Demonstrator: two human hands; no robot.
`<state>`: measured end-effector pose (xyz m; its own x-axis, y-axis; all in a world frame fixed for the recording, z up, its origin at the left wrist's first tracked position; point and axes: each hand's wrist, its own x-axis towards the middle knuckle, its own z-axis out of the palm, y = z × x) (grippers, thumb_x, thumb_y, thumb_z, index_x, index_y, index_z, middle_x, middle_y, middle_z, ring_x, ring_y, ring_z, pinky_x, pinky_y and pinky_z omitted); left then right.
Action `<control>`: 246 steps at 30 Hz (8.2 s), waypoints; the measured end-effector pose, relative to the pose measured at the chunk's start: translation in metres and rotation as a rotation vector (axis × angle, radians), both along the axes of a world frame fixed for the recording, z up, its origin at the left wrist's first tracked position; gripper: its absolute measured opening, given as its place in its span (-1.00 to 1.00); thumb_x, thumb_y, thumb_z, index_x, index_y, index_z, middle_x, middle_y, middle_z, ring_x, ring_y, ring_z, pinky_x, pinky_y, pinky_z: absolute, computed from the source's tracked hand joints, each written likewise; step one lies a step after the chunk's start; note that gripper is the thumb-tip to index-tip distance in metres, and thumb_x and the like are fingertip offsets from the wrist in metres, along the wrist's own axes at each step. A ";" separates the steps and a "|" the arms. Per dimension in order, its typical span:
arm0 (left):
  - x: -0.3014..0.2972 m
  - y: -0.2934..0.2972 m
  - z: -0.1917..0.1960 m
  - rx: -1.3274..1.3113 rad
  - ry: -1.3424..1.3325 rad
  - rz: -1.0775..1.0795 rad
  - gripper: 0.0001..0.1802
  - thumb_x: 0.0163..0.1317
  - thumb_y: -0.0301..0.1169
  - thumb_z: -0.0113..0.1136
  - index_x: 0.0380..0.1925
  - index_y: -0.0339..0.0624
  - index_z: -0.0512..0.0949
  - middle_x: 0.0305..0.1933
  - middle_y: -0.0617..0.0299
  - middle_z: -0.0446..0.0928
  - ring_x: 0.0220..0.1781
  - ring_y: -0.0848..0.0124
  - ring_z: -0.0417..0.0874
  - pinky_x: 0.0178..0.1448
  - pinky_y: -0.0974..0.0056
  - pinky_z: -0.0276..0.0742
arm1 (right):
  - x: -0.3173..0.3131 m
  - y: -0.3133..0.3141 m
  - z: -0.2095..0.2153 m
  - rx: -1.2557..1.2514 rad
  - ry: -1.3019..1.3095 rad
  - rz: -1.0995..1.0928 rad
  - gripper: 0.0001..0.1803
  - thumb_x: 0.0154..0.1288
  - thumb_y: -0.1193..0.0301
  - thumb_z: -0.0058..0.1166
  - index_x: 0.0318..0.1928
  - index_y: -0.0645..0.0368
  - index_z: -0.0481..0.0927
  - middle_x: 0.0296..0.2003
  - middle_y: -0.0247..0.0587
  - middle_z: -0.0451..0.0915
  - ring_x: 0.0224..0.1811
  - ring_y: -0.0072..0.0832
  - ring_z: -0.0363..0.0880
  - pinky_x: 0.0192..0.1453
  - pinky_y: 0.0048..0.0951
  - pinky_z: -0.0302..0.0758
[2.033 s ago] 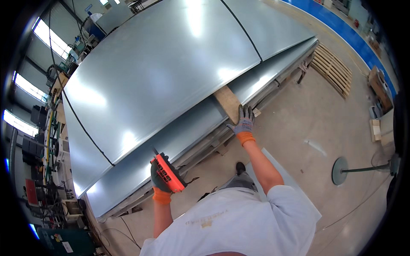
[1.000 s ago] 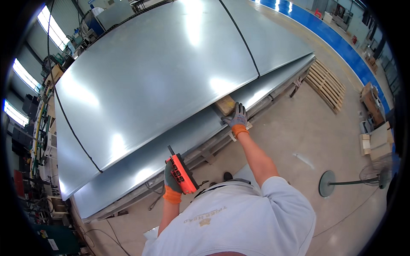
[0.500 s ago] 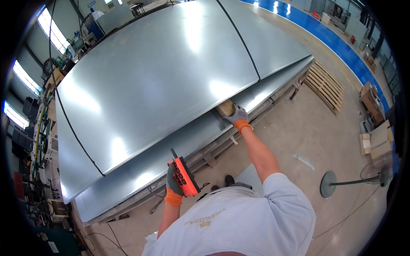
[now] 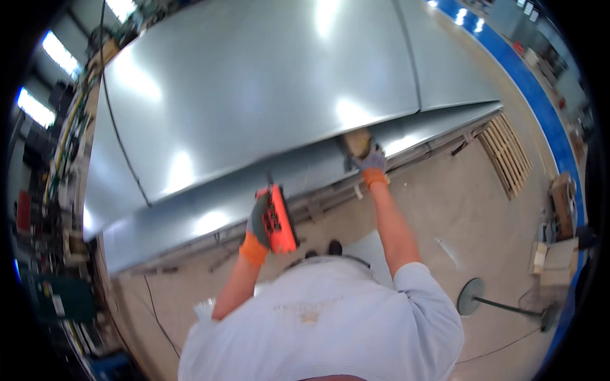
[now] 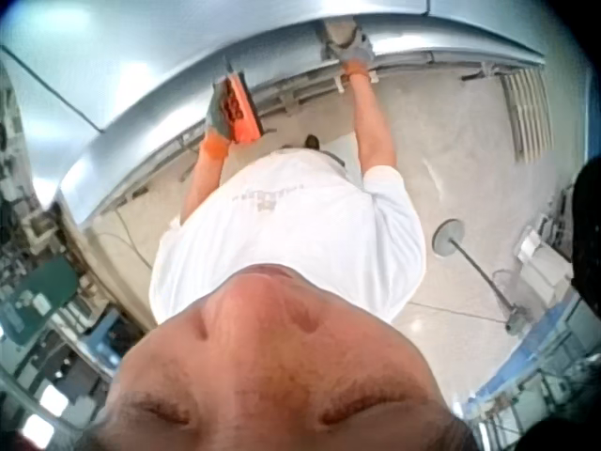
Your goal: The person uses a handheld device to scan or measure a large metal sheet on a workbench, then lifts and repositions the sheet onto a conveyor system. The person handles the sheet with gloved hands and moves it from the bench to the conveyor.
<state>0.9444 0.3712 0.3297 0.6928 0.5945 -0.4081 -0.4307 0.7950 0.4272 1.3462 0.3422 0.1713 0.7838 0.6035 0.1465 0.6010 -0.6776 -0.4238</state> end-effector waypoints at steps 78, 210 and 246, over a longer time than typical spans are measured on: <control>0.018 -0.006 0.030 0.155 0.144 0.015 -0.51 0.46 0.00 0.15 0.23 -0.02 0.57 -0.21 0.25 0.69 -0.32 0.34 0.75 -0.21 0.19 0.78 | 0.012 -0.018 -0.009 0.689 0.387 -0.073 0.02 0.09 0.16 0.54 0.50 0.19 0.31 0.34 0.03 0.52 0.39 -0.14 0.49 0.45 -0.24 0.42; -0.005 -0.038 0.057 0.205 0.246 0.739 -0.70 0.49 -0.18 0.12 0.03 -0.12 0.57 -0.19 0.26 0.68 -0.23 0.49 0.73 -0.15 0.33 0.74 | -0.102 0.333 0.072 0.857 2.034 0.142 -0.80 0.32 0.22 0.34 -0.22 -0.05 0.57 -0.36 -0.38 0.62 -0.36 -0.35 0.62 -0.45 -0.42 0.56; -0.043 -0.044 0.032 0.265 0.230 0.553 -0.54 0.33 -0.41 0.12 0.24 -0.21 0.47 0.11 0.13 0.63 0.16 0.23 0.67 0.34 0.08 0.56 | -0.103 0.323 0.086 0.921 1.973 -0.013 -0.76 0.24 0.23 0.44 -0.28 -0.08 0.58 -0.43 -0.32 0.59 -0.47 -0.38 0.59 -0.50 -0.39 0.59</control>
<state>0.9011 0.3275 0.3621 0.1686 0.9390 -0.2999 -0.6197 0.3376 0.7085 1.2432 0.6656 0.2570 0.2480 0.8495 -0.4656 -0.8988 0.0226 -0.4377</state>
